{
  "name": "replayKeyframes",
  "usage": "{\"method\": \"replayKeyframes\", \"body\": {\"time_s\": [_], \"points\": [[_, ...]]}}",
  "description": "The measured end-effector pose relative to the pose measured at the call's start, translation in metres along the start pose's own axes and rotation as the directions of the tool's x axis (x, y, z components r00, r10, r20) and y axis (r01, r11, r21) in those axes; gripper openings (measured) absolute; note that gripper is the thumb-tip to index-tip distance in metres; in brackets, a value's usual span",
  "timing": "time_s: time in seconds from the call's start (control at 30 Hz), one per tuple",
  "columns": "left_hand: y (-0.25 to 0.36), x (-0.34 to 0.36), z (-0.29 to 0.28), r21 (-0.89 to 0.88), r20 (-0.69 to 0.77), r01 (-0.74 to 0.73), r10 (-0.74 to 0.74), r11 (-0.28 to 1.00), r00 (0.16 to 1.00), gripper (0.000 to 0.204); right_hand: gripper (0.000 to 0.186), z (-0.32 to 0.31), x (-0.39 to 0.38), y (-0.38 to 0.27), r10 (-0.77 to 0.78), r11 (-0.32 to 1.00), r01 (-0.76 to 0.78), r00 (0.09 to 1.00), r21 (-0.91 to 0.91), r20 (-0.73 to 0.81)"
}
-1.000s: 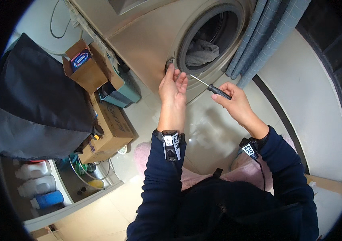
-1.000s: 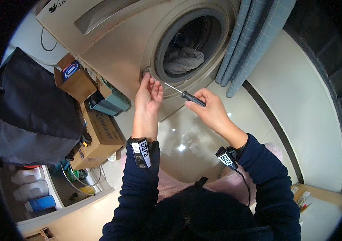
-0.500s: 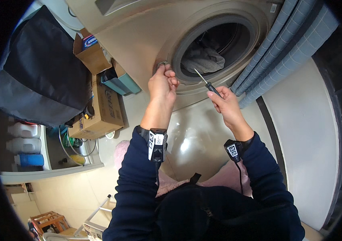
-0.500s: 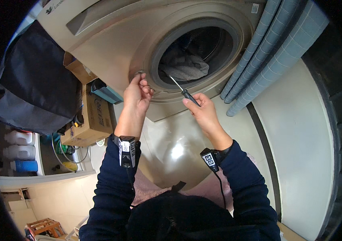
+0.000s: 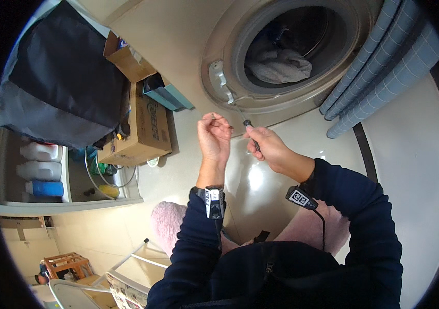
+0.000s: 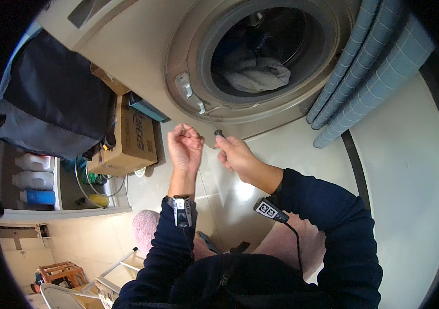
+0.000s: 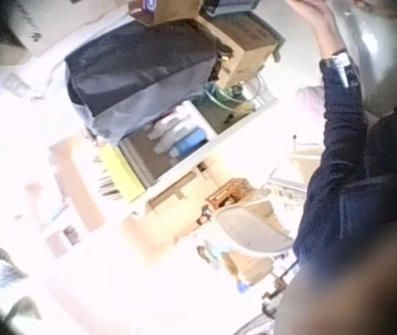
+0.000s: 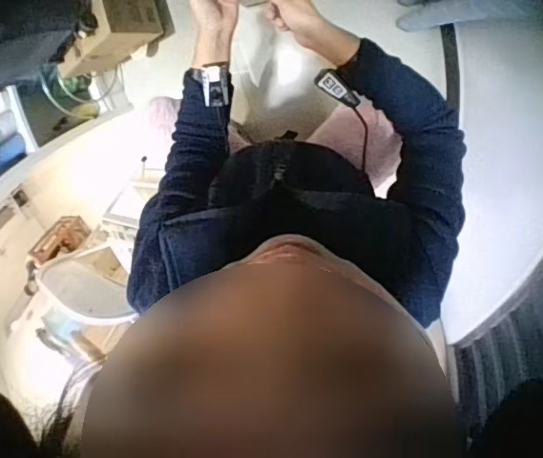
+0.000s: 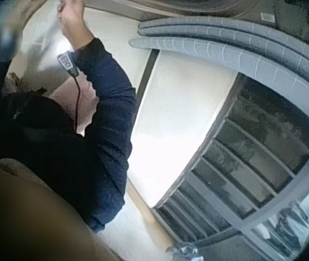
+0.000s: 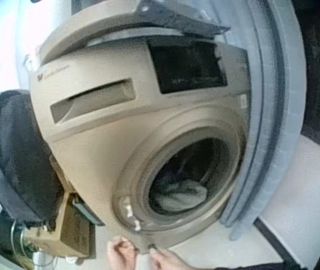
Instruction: The person uses a screwdriver to remove screws from the washing machine door ring and detaches the door handle. They then remove the door glass assembly from the machine and place it on the floor.
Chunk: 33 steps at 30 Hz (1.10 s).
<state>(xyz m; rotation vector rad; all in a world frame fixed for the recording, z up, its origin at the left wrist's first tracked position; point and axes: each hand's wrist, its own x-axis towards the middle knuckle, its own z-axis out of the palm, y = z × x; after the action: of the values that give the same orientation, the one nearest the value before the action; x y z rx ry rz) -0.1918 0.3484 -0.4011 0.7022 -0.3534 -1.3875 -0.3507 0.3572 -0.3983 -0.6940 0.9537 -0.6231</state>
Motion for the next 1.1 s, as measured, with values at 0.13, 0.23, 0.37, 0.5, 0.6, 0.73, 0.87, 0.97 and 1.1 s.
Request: {"method": "replayKeyframes", "body": {"time_s": [0.13, 0.23, 0.37, 0.5, 0.6, 0.73, 0.87, 0.97, 1.1], "points": [[-0.028, 0.011, -0.033, -0.127, -0.001, 0.085, -0.086, 0.988, 0.996, 0.022, 0.034, 0.006, -0.003, 0.003, 0.004, 1.0, -0.004, 1.0, -0.012, 0.008], [-0.046, 0.024, -0.041, -0.175, -0.019, 0.178, -0.185, 0.968, 0.983, 0.026, 0.033, 0.005, 0.002, 0.001, 0.02, 0.992, -0.028, 0.998, -0.126, -0.065], [-0.066, 0.032, -0.032, -0.174, -0.218, 0.278, -0.312, 0.945, 0.925, 0.035, 0.03, 0.007, 0.014, -0.003, -0.029, 0.995, 0.028, 1.0, -0.091, -0.009], [-0.067, 0.027, -0.016, -0.08, -0.065, 0.209, -0.215, 0.975, 0.975, 0.037, 0.029, 0.015, 0.016, -0.005, -0.024, 0.999, 0.024, 1.0, 0.026, 0.0], [-0.06, 0.027, -0.009, 0.036, 0.01, 0.132, -0.132, 0.991, 0.991, 0.034, 0.026, 0.02, 0.016, -0.002, -0.038, 0.999, 0.04, 0.997, 0.028, -0.072], [-0.063, 0.03, -0.007, 0.145, -0.067, 0.171, -0.162, 0.975, 0.984, 0.034, 0.026, 0.022, 0.02, 0.007, -0.025, 0.995, 0.038, 0.99, 0.093, -0.14], [-0.068, 0.033, -0.01, 0.131, -0.056, 0.16, -0.154, 0.978, 0.986, 0.033, 0.027, 0.017, 0.023, 0.011, -0.026, 0.993, 0.04, 0.992, 0.112, -0.124], [-0.07, 0.034, -0.01, 0.13, -0.082, 0.17, -0.16, 0.977, 0.984, 0.034, 0.029, 0.013, 0.025, 0.013, -0.016, 0.99, 0.032, 0.993, 0.134, -0.118], [-0.069, 0.033, -0.009, 0.139, -0.101, 0.16, -0.146, 0.977, 0.984, 0.034, 0.033, 0.01, 0.026, 0.014, 0.009, 0.986, 0.008, 0.995, 0.167, -0.1]]}}
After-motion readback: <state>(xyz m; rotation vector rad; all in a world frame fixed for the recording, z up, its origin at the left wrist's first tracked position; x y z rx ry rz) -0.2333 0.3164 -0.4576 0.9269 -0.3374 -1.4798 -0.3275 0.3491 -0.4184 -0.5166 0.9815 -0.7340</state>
